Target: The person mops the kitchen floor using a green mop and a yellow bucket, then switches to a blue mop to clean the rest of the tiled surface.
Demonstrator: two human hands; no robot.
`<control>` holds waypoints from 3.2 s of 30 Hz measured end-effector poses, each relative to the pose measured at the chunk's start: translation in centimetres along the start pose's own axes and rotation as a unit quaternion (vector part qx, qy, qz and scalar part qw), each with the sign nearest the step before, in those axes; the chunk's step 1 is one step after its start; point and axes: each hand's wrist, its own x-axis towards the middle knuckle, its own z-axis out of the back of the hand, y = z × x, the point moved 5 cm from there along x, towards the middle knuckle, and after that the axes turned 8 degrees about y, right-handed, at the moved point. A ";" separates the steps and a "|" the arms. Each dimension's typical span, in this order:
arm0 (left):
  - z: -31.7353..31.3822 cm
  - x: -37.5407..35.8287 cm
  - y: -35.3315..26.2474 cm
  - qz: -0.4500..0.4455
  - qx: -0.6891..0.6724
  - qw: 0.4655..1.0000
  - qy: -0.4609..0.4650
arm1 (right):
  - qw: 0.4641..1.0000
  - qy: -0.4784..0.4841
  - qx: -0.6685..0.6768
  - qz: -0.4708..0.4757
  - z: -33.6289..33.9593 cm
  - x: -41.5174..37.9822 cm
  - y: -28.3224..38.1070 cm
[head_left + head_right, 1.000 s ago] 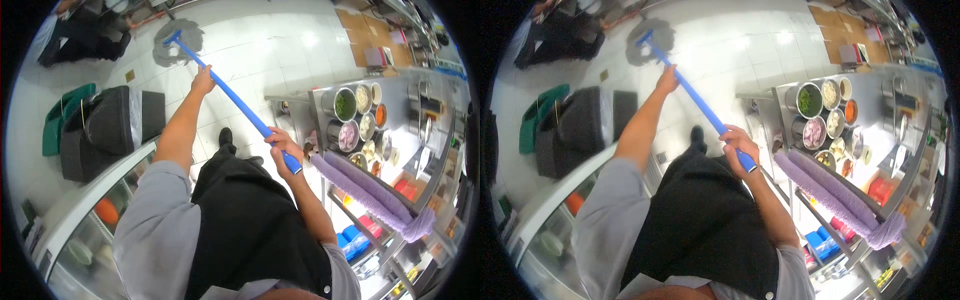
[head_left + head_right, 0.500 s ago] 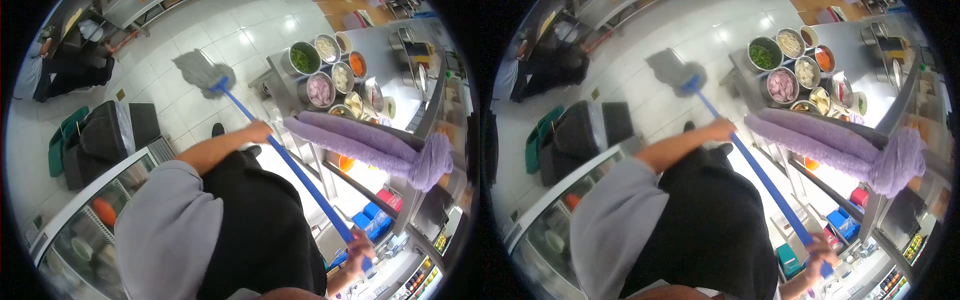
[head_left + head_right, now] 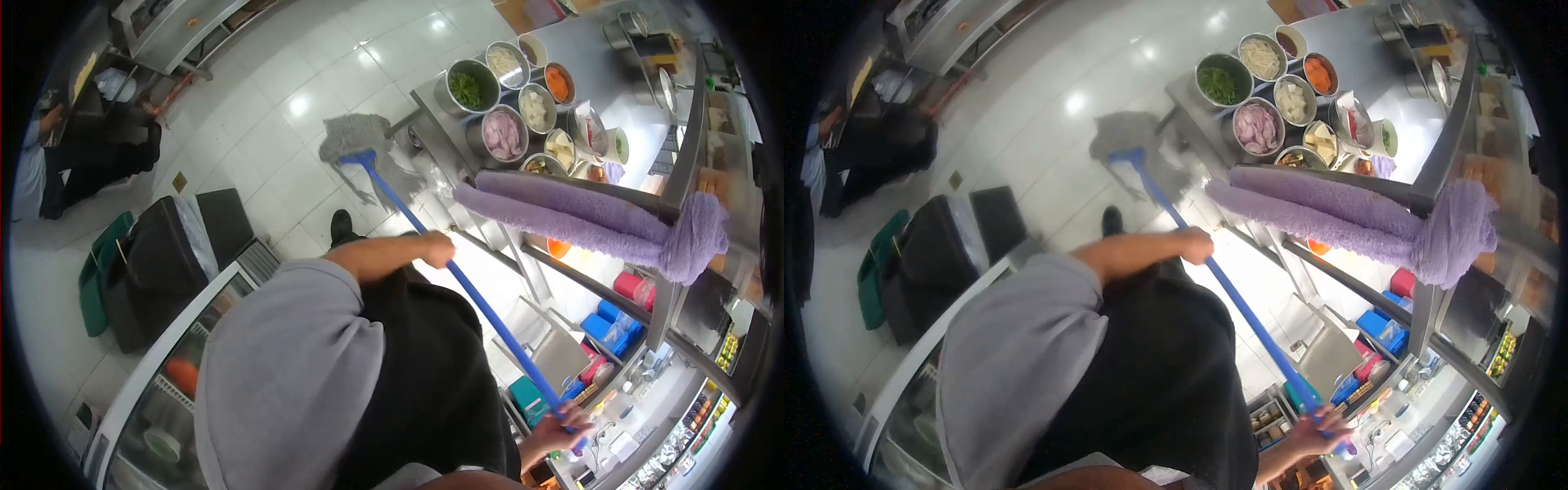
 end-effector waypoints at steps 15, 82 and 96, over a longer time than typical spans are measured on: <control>5.4 -9.9 10.9 0.208 0.008 0.890 -0.405 | 0.981 0.093 -0.031 -0.169 -13.1 -0.5 -7.1; -18.0 -13.6 -8.3 0.418 -0.113 0.504 -0.747 | 0.600 0.794 0.098 -0.005 -22.5 5.1 3.0; -27.1 6.0 -21.3 0.514 -0.186 0.396 -0.737 | 0.376 0.914 0.153 -0.011 -12.5 11.6 4.3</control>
